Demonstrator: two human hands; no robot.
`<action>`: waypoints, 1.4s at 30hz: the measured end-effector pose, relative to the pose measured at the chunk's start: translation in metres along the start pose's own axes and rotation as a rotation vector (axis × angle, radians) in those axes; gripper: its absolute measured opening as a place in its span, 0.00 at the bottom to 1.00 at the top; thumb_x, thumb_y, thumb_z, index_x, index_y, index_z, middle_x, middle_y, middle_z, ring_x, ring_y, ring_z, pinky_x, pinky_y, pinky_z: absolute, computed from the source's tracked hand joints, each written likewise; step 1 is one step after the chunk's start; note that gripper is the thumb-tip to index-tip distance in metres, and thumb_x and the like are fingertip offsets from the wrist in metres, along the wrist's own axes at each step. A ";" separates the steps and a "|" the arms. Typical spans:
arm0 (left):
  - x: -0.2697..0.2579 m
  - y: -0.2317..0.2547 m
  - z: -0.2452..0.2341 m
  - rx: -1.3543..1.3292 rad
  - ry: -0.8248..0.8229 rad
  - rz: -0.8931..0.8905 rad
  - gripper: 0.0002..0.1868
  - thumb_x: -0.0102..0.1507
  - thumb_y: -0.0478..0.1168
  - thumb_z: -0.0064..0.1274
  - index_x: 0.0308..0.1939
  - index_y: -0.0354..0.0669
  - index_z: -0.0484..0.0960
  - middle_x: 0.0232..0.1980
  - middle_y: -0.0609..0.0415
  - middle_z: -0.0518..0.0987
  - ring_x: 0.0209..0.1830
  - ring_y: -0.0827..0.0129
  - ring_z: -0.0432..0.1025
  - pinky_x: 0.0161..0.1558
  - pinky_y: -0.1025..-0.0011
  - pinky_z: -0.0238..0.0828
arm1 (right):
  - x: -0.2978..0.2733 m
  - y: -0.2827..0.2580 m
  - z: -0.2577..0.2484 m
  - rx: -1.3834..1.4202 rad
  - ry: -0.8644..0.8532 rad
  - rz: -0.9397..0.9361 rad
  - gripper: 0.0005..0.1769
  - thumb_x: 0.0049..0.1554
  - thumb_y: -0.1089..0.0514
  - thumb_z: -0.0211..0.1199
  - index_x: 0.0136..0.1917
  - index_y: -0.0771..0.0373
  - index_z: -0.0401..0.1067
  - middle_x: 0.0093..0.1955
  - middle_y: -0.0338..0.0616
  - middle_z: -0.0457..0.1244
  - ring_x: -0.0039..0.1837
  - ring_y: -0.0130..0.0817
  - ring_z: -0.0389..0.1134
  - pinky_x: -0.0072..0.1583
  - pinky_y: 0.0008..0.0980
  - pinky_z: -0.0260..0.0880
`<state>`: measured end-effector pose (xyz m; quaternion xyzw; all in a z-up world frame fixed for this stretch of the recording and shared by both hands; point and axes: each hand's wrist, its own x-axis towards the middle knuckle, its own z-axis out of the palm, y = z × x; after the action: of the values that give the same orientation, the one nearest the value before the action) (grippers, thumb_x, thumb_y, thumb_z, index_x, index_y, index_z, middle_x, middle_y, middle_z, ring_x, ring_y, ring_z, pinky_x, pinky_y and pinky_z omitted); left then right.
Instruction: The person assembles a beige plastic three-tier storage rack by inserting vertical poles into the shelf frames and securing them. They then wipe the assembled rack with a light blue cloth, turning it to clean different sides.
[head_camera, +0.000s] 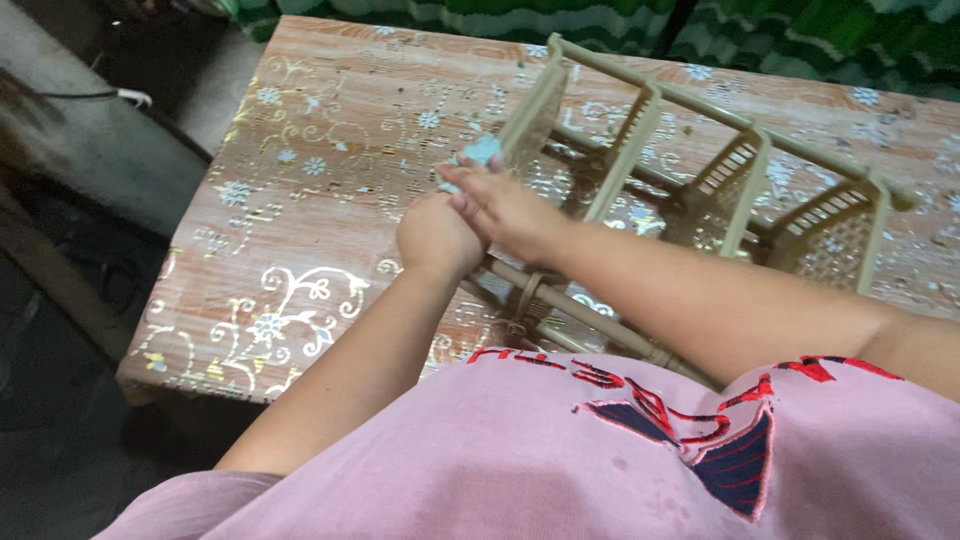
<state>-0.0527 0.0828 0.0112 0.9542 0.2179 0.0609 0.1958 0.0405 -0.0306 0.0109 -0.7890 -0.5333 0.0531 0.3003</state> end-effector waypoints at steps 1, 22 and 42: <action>0.002 0.000 0.001 0.039 -0.023 0.014 0.13 0.69 0.48 0.51 0.45 0.48 0.87 0.49 0.46 0.84 0.51 0.50 0.78 0.55 0.55 0.74 | 0.000 0.007 -0.003 -0.043 -0.050 0.045 0.29 0.68 0.42 0.42 0.74 0.56 0.65 0.74 0.48 0.61 0.80 0.46 0.53 0.81 0.53 0.33; 0.005 0.001 -0.003 -0.020 0.059 0.062 0.12 0.66 0.45 0.52 0.43 0.40 0.81 0.46 0.41 0.83 0.46 0.46 0.78 0.49 0.51 0.74 | -0.003 0.012 0.013 -0.198 -0.062 0.262 0.37 0.68 0.42 0.40 0.83 0.61 0.40 0.86 0.60 0.28 0.86 0.56 0.29 0.80 0.55 0.30; 0.006 0.007 -0.012 0.059 -0.011 0.029 0.17 0.55 0.45 0.58 0.43 0.39 0.79 0.44 0.44 0.82 0.47 0.50 0.77 0.48 0.54 0.75 | 0.054 0.191 -0.114 -0.054 0.881 0.184 0.10 0.69 0.59 0.55 0.53 0.63 0.77 0.44 0.52 0.72 0.46 0.46 0.77 0.50 0.43 0.76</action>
<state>-0.0471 0.0836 0.0257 0.9629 0.2047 0.0519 0.1678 0.2646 -0.0788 0.0152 -0.7881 -0.2835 -0.2751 0.4721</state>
